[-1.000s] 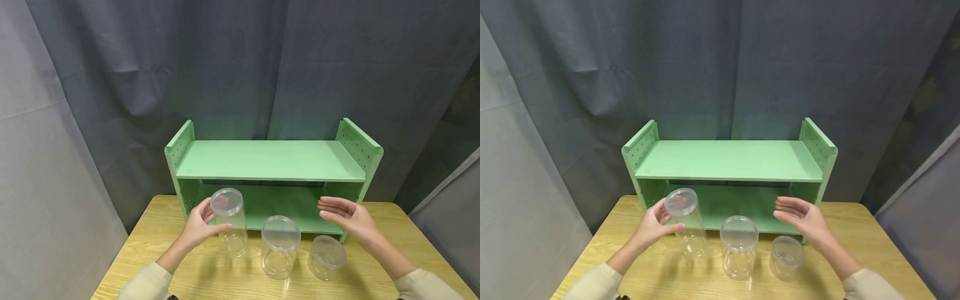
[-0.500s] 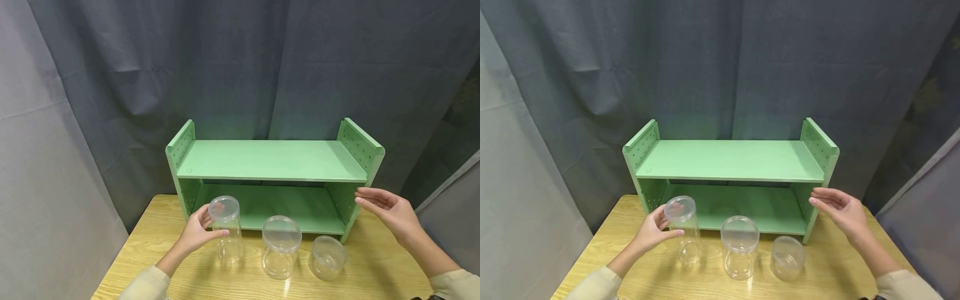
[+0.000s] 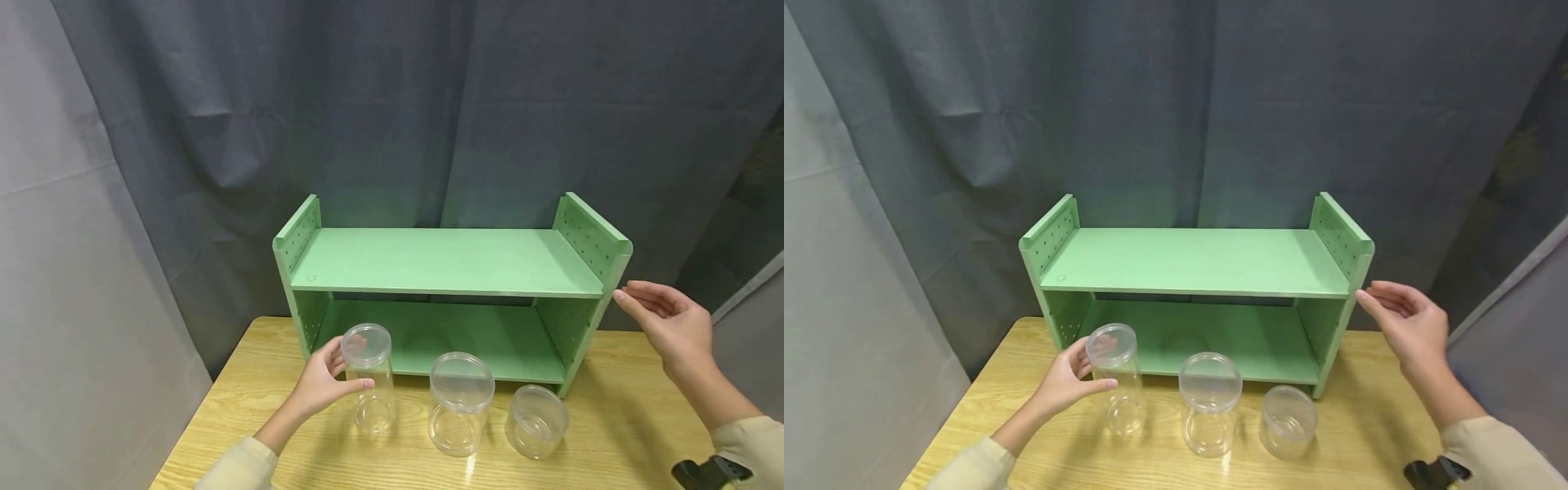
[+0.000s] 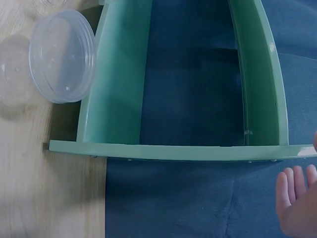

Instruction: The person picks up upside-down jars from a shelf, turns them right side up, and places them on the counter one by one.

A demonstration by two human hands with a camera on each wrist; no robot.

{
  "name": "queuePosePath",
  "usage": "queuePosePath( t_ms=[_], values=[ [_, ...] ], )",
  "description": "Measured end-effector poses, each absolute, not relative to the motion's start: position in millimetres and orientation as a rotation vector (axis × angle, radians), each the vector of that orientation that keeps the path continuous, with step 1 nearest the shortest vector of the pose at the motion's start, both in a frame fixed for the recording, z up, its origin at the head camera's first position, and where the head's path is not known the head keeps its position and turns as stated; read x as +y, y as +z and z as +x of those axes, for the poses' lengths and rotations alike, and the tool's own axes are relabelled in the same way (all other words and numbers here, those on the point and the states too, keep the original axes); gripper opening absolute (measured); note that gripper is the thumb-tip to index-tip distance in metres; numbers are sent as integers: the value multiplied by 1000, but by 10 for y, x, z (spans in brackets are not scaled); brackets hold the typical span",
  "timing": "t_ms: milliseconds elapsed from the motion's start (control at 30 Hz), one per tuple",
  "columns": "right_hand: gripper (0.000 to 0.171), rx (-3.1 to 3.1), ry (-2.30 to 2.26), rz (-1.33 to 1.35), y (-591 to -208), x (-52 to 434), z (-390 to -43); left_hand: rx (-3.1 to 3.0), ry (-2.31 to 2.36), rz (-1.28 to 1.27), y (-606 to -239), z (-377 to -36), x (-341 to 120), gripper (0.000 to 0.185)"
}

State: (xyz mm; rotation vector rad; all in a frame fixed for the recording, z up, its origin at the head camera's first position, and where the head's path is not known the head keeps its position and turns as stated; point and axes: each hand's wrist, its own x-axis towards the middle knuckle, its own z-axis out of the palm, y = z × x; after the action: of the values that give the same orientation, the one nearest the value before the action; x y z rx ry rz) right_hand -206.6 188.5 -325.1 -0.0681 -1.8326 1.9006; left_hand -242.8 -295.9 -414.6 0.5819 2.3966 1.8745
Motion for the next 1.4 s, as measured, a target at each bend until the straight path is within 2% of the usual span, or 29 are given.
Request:
queuePosePath(
  t_ms=[267, 500, 600, 800, 1167, 1400],
  values=[
    [29, -1989, 1814, -143, -3186, 1929, -2197, 2416, 1860, 566, -4177, -2435, -2976, 77],
    [63, -2197, 1635, -291, -3135, 1932, -2290, 2449, 1844, 548, -4201, -2452, -2984, 77],
    [70, -2250, 1564, -330, -3123, 1912, -2318, 2461, 1846, 516, -4246, -2457, -2984, 79],
    [69, -2247, 1503, -319, -3131, 1885, -2363, 2487, 1827, 486, -4350, -2458, -2981, 83],
    [70, -2275, 1460, -378, -3169, 1884, -2394, 2478, 1794, 507, -4456, -2413, -2933, 79],
    [76, -2325, 1420, -397, -3168, 1869, -2395, 2482, 1784, 520, -4524, -2383, -2899, 81]
  ],
)
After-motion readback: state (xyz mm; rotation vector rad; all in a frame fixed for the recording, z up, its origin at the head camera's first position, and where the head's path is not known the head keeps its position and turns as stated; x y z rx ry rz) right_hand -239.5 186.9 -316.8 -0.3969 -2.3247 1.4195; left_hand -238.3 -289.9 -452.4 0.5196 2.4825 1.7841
